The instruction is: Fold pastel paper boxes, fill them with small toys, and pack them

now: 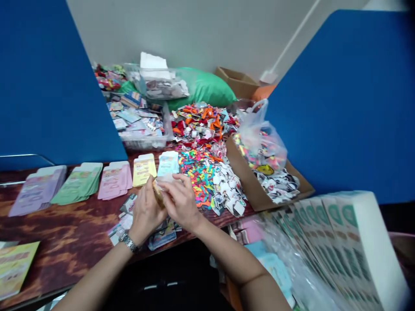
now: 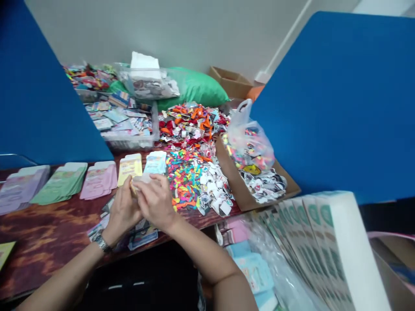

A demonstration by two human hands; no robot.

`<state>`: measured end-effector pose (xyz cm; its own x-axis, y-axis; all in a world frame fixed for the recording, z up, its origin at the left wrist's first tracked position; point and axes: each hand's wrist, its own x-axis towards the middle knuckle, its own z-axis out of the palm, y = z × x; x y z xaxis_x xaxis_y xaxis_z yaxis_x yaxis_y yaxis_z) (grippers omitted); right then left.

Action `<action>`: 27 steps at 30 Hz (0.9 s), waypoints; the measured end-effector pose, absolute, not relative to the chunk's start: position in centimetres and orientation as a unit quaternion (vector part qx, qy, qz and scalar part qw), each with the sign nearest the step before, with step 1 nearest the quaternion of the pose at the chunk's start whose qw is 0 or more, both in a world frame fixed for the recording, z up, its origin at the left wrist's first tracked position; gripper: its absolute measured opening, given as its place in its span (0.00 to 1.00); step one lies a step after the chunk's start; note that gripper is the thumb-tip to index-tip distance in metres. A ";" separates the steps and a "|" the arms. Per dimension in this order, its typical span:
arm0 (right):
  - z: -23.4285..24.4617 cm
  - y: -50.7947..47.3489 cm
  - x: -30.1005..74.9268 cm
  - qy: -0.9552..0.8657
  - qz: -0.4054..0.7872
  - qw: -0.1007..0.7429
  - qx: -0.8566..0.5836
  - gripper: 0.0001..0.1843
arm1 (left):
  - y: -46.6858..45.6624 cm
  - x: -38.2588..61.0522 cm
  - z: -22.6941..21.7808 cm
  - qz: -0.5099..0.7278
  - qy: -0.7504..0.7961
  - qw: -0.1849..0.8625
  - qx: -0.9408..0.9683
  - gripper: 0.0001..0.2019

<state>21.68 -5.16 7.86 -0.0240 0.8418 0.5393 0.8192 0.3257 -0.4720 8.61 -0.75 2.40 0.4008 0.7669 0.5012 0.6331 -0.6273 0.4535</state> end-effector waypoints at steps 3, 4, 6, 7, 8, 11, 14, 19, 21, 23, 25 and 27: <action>7.7 -7.1 22.2 -0.710 -0.016 0.399 -0.580 0.14 | -2.1 9.0 2.7 0.358 0.404 0.149 0.829 0.31; 7.7 -7.8 22.3 -0.707 -0.036 0.405 -0.579 0.14 | -2.5 9.1 2.9 0.353 0.403 0.166 0.828 0.30; 7.6 -9.0 22.7 -0.695 -0.084 0.414 -0.581 0.14 | -3.3 8.9 3.4 0.339 0.411 0.189 0.825 0.30; 7.5 -9.7 22.9 -0.688 -0.110 0.415 -0.585 0.14 | -3.7 8.8 3.7 0.336 0.416 0.194 0.823 0.31; 7.4 -10.3 23.1 -0.683 -0.133 0.413 -0.588 0.15 | -4.1 8.7 4.1 0.336 0.419 0.195 0.821 0.33; 7.2 -12.2 23.2 -0.682 -0.175 0.395 -0.590 0.16 | -5.5 8.3 5.0 0.355 0.407 0.201 0.817 0.39; 7.3 -13.8 22.7 -0.696 -0.168 0.366 -0.594 0.18 | -6.8 7.6 5.3 0.370 0.377 0.214 0.822 0.41; 8.2 -15.8 21.3 -0.725 -0.151 0.323 -0.590 0.18 | -8.3 6.1 4.5 0.401 0.348 0.206 0.822 0.42; 8.5 -16.6 21.1 -0.730 -0.154 0.308 -0.590 0.18 | -8.7 5.9 4.5 0.420 0.335 0.191 0.822 0.41; 8.6 -17.2 21.1 -0.730 -0.152 0.301 -0.594 0.19 | -9.1 6.1 4.8 0.426 0.314 0.173 0.831 0.39; 8.5 -17.6 21.3 -0.726 -0.146 0.300 -0.602 0.20 | -9.4 6.4 5.2 0.427 0.289 0.150 0.844 0.37; 8.4 -17.9 21.3 -0.721 -0.133 0.300 -0.610 0.20 | -9.4 6.7 5.4 0.426 0.264 0.140 0.854 0.36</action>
